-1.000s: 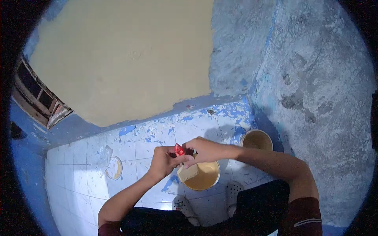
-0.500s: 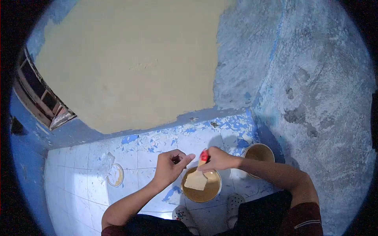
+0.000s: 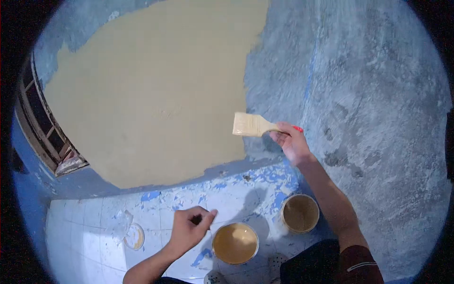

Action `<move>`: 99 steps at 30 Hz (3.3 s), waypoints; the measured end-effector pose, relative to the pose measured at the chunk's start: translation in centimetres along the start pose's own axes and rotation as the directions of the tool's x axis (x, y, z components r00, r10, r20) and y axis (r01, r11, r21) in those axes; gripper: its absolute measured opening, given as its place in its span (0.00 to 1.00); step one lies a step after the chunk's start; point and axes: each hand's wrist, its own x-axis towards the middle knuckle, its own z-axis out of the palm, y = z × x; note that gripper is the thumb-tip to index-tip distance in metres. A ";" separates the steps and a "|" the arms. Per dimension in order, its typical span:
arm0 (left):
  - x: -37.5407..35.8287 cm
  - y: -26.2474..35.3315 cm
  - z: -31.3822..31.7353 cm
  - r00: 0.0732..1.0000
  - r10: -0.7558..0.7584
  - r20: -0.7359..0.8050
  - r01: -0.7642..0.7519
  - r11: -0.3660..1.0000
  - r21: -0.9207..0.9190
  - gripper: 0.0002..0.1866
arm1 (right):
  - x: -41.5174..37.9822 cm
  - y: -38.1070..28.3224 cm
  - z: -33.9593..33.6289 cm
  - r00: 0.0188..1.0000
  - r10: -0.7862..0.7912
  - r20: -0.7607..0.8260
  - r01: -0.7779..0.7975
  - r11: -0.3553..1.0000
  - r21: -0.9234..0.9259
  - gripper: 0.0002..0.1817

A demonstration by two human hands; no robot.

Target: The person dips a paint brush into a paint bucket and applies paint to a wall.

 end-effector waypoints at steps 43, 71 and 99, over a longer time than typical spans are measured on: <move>-0.8 2.9 8.1 0.898 -0.058 0.435 0.209 0.928 -0.309 0.10 | 6.6 -7.0 10.4 0.898 -0.373 -0.233 0.403 0.483 0.777 0.18; 0.4 2.4 2.9 0.956 0.027 0.291 0.116 0.879 -0.463 0.32 | 10.5 -6.5 6.7 0.859 -0.511 -0.020 0.397 0.691 -0.604 0.16; -0.4 3.4 3.2 0.935 0.064 0.348 0.080 0.920 -0.383 0.29 | 10.7 1.1 2.3 0.867 -0.488 -0.098 0.312 0.687 -0.656 0.20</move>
